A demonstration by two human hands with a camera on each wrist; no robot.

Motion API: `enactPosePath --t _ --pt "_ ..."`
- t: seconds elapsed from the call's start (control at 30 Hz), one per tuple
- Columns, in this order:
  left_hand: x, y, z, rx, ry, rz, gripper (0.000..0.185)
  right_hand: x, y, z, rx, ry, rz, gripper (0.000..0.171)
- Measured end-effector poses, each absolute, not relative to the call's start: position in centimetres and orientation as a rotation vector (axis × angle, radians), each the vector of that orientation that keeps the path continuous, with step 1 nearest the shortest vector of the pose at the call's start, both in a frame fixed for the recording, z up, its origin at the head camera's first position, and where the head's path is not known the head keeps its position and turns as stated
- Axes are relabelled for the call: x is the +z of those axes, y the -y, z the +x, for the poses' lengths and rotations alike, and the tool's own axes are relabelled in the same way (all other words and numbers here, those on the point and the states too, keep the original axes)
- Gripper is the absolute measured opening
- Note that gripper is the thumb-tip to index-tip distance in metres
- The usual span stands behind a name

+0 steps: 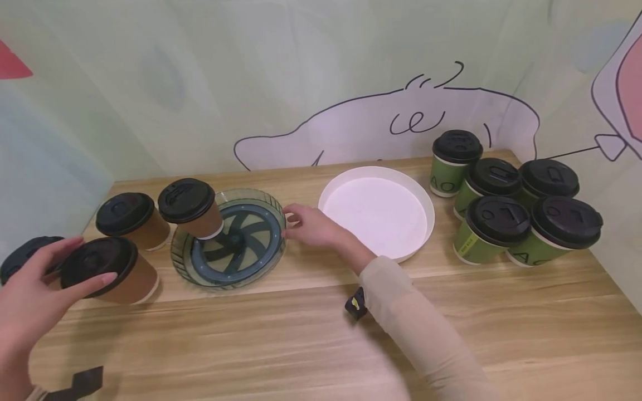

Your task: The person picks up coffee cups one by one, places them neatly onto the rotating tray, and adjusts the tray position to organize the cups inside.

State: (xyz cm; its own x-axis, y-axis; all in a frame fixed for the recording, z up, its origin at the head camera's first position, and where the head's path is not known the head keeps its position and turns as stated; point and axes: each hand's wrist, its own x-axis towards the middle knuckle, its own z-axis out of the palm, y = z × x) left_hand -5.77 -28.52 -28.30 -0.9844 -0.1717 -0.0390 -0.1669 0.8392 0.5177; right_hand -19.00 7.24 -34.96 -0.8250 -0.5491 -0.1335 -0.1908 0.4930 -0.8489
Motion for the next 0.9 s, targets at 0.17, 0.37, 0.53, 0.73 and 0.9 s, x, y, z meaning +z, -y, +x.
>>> enactPosePath --t 0.17,0.37,0.53,0.73,0.9 --pt "-27.8 27.6 -6.3 -0.843 3.014 0.237 0.089 -35.1 -7.3 -19.0 -1.269 -2.292 -0.654 0.055" --pt "-27.4 26.8 -7.1 -0.835 3.026 0.228 0.089 -34.9 -7.5 -19.0 -1.187 -2.354 -0.599 0.051" --pt "-26.9 26.2 -7.7 -0.849 3.003 0.176 0.088 -34.8 -7.5 -19.0 -1.190 -2.363 -0.605 0.048" --pt "-26.0 25.8 -8.4 -0.833 3.000 0.161 0.088 -35.1 -7.4 -19.0 -1.247 -2.292 -0.630 0.053" --pt "-25.5 25.2 -8.7 -0.852 2.983 0.143 0.087 -34.9 -7.7 -18.9 -1.197 -2.322 -0.624 0.055"
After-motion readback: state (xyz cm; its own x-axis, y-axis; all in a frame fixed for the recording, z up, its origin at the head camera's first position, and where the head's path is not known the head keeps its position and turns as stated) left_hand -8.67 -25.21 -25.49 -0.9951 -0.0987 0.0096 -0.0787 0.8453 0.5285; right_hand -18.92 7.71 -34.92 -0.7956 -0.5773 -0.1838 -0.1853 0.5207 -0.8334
